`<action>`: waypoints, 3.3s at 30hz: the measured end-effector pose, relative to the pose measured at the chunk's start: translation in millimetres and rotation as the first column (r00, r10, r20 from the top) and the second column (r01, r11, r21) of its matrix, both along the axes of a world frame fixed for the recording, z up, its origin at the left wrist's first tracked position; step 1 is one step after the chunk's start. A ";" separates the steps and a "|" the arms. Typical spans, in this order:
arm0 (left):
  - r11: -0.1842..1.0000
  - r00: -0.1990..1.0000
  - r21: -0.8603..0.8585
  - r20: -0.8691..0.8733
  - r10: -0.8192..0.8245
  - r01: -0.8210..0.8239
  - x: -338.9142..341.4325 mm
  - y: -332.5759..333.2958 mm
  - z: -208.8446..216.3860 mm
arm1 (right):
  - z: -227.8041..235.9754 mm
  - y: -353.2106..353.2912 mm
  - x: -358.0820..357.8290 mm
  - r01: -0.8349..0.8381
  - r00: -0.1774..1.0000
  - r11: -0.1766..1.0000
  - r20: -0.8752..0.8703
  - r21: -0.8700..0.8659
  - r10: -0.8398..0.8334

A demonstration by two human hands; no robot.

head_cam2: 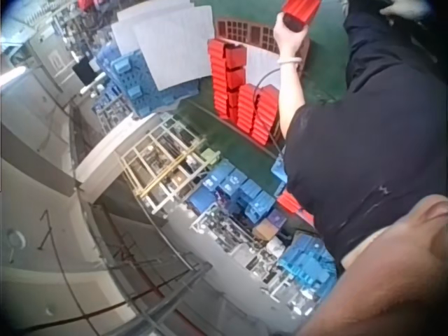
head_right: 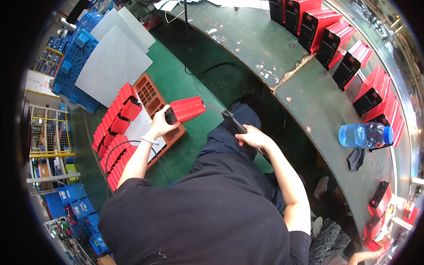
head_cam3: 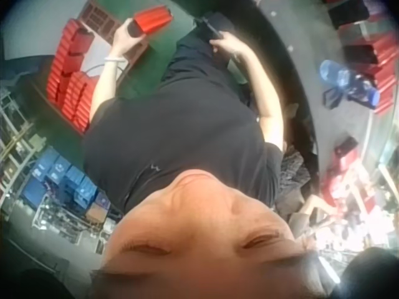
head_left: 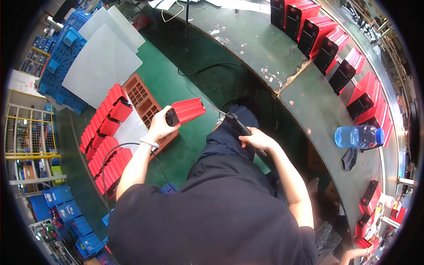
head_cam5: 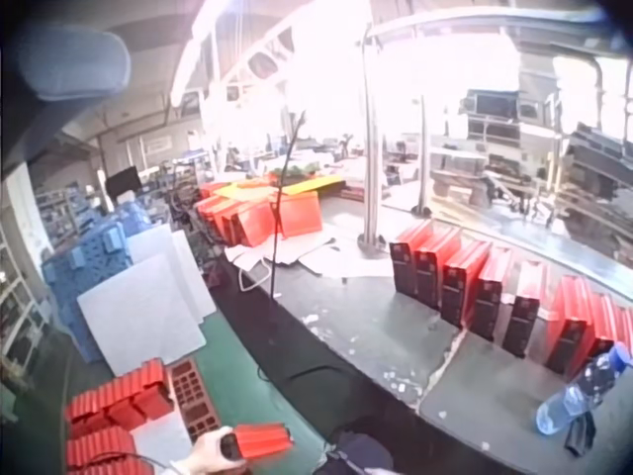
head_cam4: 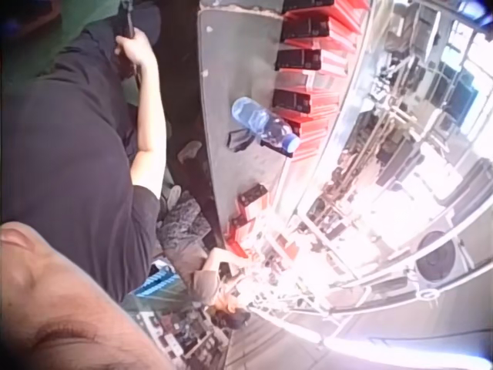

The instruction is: Cleaning and inspecting red metal electronic power inverter casings at a factory workstation using a cloth and air duster.

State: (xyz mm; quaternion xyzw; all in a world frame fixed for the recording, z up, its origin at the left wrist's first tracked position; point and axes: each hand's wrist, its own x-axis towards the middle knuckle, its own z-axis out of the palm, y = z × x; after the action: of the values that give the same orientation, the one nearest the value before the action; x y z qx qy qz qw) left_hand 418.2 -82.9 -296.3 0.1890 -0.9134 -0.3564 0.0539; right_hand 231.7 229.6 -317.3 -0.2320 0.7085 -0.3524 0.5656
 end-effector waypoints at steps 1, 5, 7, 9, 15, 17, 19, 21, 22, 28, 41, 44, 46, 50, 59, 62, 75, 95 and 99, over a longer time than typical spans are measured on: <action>1.000 1.000 0.014 -0.020 -0.003 0.003 -0.2 -0.5 0.2 | -0.1 0.6 3.5 -0.034 0.999 0.998 0.035 -0.059 0.036; 0.998 1.000 0.058 0.015 0.003 -0.003 1.5 -4.3 -5.6 | 6.0 -5.7 13.4 0.011 0.990 0.983 0.141 -0.185 0.016; 0.999 1.000 0.036 -0.007 -0.023 0.023 -0.1 -4.3 -4.2 | 5.9 -12.0 8.5 0.081 0.996 0.997 0.027 -0.003 -0.081; 0.999 0.999 0.042 0.035 -0.013 0.012 -2.4 2.8 0.2 | 1.2 -10.2 16.6 -0.052 0.998 0.984 0.035 -0.169 0.059; 0.982 0.991 0.151 -0.058 0.123 -0.113 -1.6 -13.0 -29.0 | 8.8 7.2 21.9 -0.053 0.999 0.998 -0.016 -0.043 0.052; 0.891 0.950 0.369 -0.056 0.307 -0.266 -4.1 -20.9 -43.4 | 15.8 14.7 27.7 -0.187 0.982 0.972 -0.017 -0.140 0.186; 0.490 0.807 0.778 0.038 0.589 -0.394 -5.2 -26.2 -55.7 | 31.5 13.9 32.3 -0.231 0.941 0.972 -0.247 0.036 0.232; -0.032 0.721 0.904 0.361 0.591 -0.427 -7.7 -42.9 -50.2 | 35.9 6.6 31.4 -0.189 0.876 0.955 -0.401 0.229 0.270; -0.104 0.704 0.911 0.376 0.603 -0.399 -11.3 -43.2 -48.2 | 26.7 11.8 31.3 -0.258 0.865 0.955 -0.407 0.145 0.295; -0.326 0.583 0.857 0.511 0.632 -0.399 -8.3 -44.8 -45.1 | 5.4 -3.1 29.5 -0.080 0.825 0.975 -0.535 0.207 0.182; -0.294 0.612 0.866 0.496 0.616 -0.405 -20.5 -26.7 -44.6 | 20.2 2.1 31.6 -0.185 0.837 0.980 -0.510 0.078 0.198; -0.234 0.597 0.862 0.485 0.639 -0.450 -26.0 -32.8 -56.1 | 29.3 18.2 36.7 -0.215 0.862 0.976 -0.466 0.024 0.202; -0.198 0.724 0.931 0.363 0.586 -0.307 -24.1 -34.0 -60.8 | 21.9 35.5 30.2 -0.194 0.852 0.974 -0.471 0.119 0.227; -0.196 0.767 0.957 0.290 0.572 -0.215 -22.2 -30.5 -43.0 | 78.5 85.0 18.6 0.217 0.968 0.953 0.171 -0.211 -0.183; -0.131 0.960 0.990 -0.007 0.280 0.045 -62.9 19.8 -0.3 | 125.2 119.0 -127.2 0.482 0.735 0.843 -0.413 -0.239 -0.538; -0.139 0.978 0.988 -0.034 0.204 0.063 -75.0 37.0 2.3 | 103.6 109.5 -125.4 0.515 -0.051 0.825 -0.969 -0.231 -0.240; -0.327 0.987 0.942 -0.118 -0.104 0.078 -98.0 88.6 -10.1 | 59.4 309.2 -29.7 0.795 -0.458 0.431 -0.888 -0.426 -0.033; -0.311 0.948 0.950 -0.071 -0.311 -0.031 -119.4 136.4 -17.2 | 73.0 322.7 -37.8 0.886 -0.158 0.382 -0.945 -0.263 -0.285; -0.314 0.961 0.949 -0.096 -0.259 0.011 -126.3 149.7 -1.5 | 90.4 324.2 -31.9 0.490 -0.219 -0.313 0.233 -0.814 -0.948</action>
State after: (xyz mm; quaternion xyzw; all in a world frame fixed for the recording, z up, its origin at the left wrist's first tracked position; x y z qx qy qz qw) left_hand 291.9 66.9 -297.9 0.0745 -0.2703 -0.9314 -0.2323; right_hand 199.8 553.8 -227.0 0.0736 0.5618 -0.7772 -0.2737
